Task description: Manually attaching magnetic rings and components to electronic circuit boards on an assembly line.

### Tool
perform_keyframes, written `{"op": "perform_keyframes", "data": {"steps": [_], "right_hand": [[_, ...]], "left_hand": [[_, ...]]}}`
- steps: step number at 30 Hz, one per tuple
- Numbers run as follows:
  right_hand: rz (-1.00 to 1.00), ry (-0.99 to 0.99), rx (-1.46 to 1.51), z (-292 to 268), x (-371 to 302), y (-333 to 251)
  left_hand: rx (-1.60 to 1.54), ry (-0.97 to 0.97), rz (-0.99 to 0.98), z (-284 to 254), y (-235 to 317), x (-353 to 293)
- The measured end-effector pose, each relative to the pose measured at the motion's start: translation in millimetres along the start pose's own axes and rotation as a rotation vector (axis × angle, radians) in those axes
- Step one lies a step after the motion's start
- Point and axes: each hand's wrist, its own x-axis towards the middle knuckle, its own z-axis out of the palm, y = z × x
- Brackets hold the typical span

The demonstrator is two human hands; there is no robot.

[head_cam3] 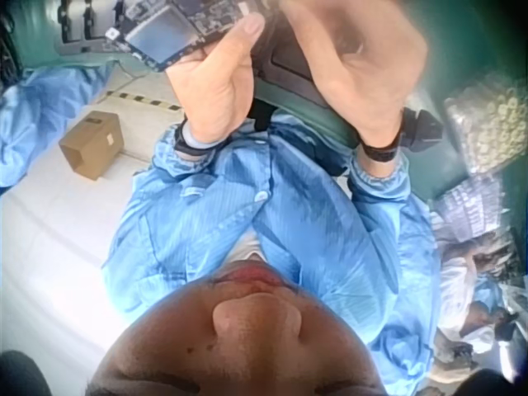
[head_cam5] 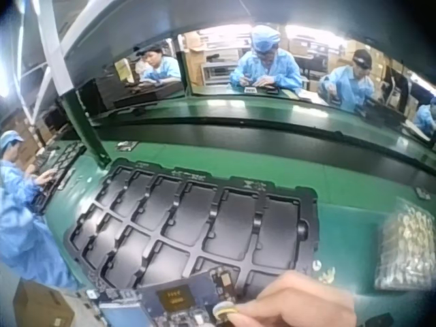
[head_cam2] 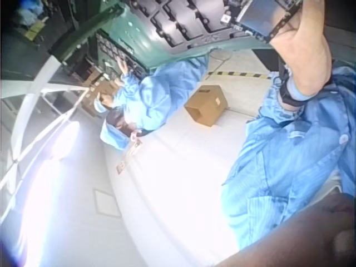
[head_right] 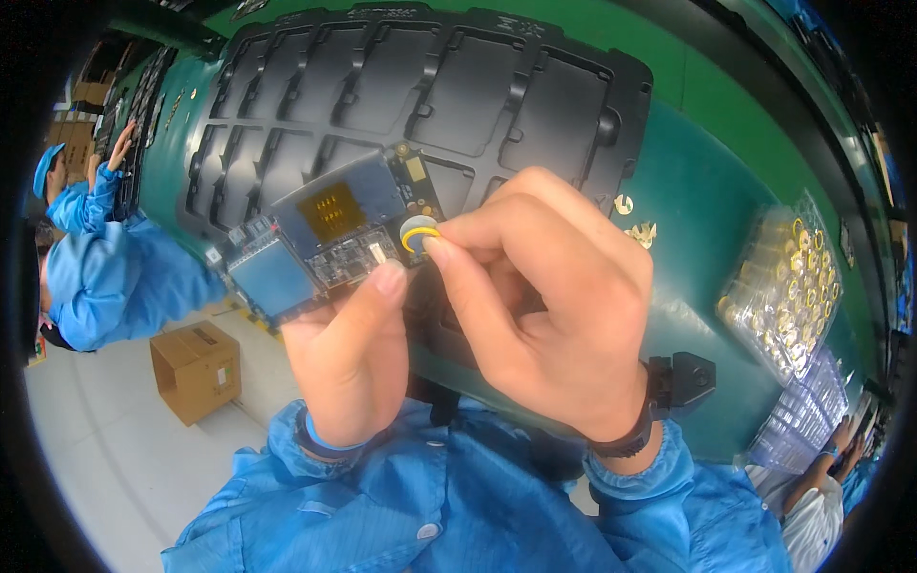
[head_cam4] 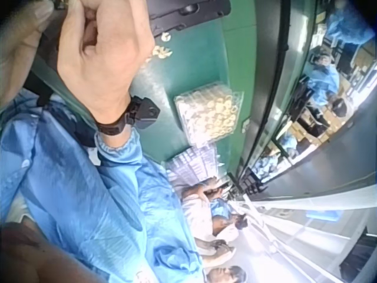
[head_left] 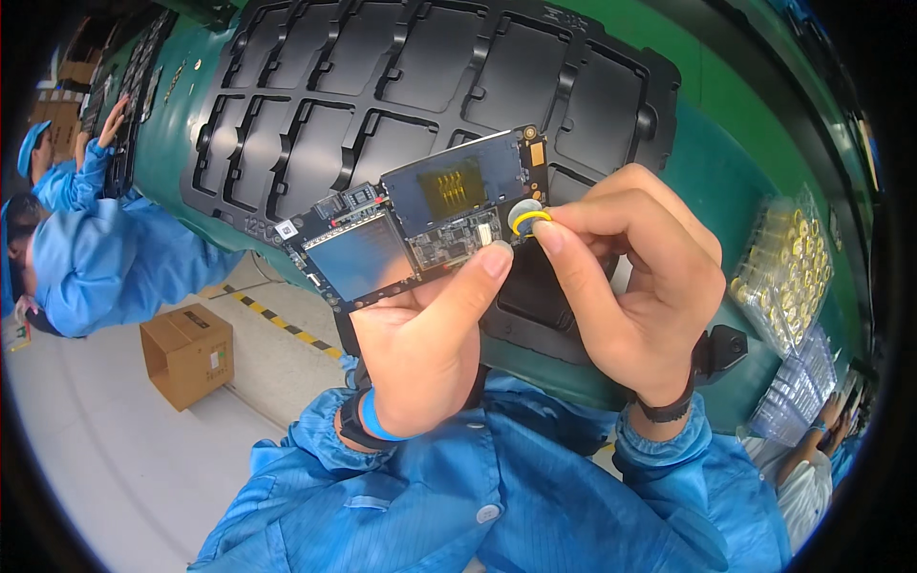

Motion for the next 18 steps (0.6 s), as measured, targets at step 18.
{"op": "perform_keyframes", "data": {"steps": [18], "right_hand": [[0.073, -0.041, 0.037, -2.2, -2.4, -3.8]], "left_hand": [[0.007, -0.058, 0.066, 0.6, -7.4, 2.2]]}}
